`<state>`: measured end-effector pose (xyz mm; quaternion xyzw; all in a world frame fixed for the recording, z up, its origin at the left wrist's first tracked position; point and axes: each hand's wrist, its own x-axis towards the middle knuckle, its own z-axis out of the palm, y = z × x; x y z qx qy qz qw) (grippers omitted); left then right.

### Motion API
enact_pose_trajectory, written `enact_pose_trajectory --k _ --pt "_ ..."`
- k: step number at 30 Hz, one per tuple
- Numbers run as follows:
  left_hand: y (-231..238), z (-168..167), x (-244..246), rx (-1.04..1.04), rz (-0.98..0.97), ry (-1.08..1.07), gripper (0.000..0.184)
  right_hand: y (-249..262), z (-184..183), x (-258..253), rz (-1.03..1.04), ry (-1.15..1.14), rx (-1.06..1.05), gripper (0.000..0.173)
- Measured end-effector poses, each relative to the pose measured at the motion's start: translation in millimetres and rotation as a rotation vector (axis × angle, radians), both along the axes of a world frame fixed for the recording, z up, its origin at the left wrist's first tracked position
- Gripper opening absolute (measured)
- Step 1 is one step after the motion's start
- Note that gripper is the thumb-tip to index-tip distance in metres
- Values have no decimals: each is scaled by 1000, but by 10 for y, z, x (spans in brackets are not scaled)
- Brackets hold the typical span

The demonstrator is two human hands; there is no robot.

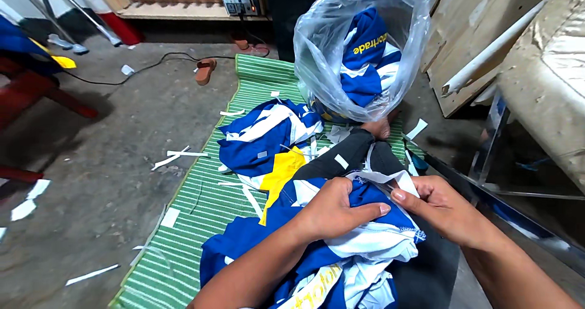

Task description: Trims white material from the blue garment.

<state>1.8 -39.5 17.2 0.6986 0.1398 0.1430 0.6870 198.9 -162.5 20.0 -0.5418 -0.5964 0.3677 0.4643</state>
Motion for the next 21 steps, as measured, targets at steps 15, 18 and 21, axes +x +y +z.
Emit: enact_pose_trajectory --k 15,18,21 --pt "35 19 -56 110 -92 176 20 210 9 -83 48 55 -53 39" --pt "135 11 -150 398 -20 246 32 270 50 -95 -25 64 -29 39" --pt "242 106 -361 742 142 290 27 381 204 -268 -107 -10 29 29"
